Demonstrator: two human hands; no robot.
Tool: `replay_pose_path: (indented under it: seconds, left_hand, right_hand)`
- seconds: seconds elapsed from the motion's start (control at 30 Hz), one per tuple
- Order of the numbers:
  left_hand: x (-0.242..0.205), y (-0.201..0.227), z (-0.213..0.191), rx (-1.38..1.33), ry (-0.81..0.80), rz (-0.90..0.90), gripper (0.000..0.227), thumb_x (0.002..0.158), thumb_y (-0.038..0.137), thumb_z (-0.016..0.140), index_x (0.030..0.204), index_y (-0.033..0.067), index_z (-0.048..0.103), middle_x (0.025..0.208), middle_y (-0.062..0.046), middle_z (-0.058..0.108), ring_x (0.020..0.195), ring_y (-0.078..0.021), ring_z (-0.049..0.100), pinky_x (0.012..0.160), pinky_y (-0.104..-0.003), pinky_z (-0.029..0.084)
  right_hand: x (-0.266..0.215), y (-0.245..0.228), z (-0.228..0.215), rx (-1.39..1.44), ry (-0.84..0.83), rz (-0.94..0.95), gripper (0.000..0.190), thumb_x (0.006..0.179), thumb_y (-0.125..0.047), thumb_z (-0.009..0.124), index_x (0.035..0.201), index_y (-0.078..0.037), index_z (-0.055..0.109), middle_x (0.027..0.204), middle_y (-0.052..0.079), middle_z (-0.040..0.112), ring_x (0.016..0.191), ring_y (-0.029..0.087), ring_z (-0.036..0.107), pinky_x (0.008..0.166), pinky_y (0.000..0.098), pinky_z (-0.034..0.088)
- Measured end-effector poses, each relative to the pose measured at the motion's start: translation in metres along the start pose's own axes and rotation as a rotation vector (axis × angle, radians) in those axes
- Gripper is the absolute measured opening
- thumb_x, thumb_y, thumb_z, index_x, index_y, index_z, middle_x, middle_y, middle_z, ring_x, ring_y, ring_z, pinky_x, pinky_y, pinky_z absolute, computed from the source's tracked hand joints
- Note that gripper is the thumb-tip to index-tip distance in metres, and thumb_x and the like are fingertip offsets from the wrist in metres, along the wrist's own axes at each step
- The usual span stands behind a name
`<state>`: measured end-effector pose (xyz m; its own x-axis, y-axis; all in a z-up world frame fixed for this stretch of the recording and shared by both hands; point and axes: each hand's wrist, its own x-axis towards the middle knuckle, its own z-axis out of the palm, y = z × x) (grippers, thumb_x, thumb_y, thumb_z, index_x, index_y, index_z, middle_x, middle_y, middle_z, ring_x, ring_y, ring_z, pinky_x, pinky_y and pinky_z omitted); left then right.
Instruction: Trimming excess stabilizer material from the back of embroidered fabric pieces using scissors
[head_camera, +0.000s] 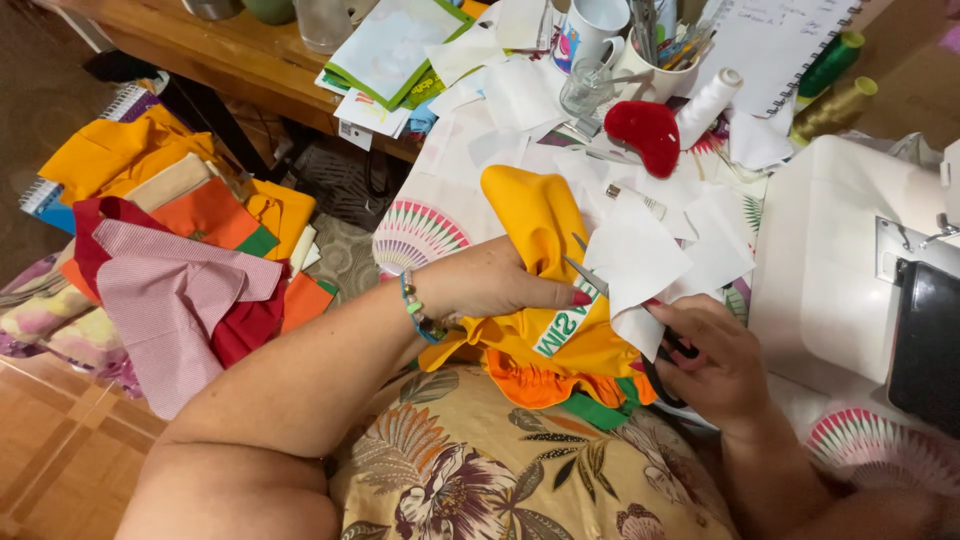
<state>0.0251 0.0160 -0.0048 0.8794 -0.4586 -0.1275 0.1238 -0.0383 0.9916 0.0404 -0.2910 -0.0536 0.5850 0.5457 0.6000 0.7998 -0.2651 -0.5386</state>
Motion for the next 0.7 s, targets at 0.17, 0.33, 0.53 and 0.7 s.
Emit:
replay_pose_path:
  seconds: [0.17,0.33,0.53,0.7]
  left_hand:
    - [-0.005,0.004,0.013,-0.215,0.146,0.099,0.035,0.091,0.023,0.077,0.117,0.0009,0.069,0.104,-0.012,0.073,0.099,-0.0210,0.070,0.089,-0.040,0.059]
    - [-0.002,-0.004,0.009,-0.124,0.125,0.146,0.030,0.093,0.022,0.075,0.116,0.0022,0.071,0.103,-0.012,0.074,0.098,-0.0214,0.070,0.090,-0.041,0.060]
    - [-0.001,-0.010,0.006,-0.057,0.115,0.174,0.030,0.093,0.023,0.075,0.114,0.0030,0.071,0.102,-0.011,0.075,0.096,-0.0217,0.072,0.089,-0.042,0.060]
    - [-0.001,-0.008,0.008,-0.050,0.116,0.195,0.029,0.092,0.022,0.076,0.112,0.0025,0.071,0.099,-0.010,0.075,0.093,-0.0210,0.071,0.087,-0.040,0.060]
  right_hand:
    - [-0.013,0.015,-0.001,-0.024,0.018,0.023,0.056,0.073,-0.020,0.087,0.127,-0.007,0.076,0.093,0.006,0.071,0.073,0.021,0.065,0.069,0.0355,0.053]
    - [-0.014,0.019,0.000,-0.001,0.024,-0.032,0.054,0.075,-0.022,0.085,0.125,-0.005,0.076,0.094,0.008,0.071,0.078,0.023,0.065,0.072,0.0355,0.054]
    - [-0.016,0.023,0.007,-0.021,0.050,-0.070,0.055,0.075,-0.027,0.087,0.123,-0.002,0.075,0.103,0.012,0.072,0.085,0.026,0.067,0.076,0.0370,0.055]
    - [-0.017,0.028,0.003,0.018,0.042,-0.125,0.052,0.075,-0.018,0.085,0.121,0.003,0.073,0.097,0.012,0.073,0.091,0.032,0.071,0.086,0.0432,0.055]
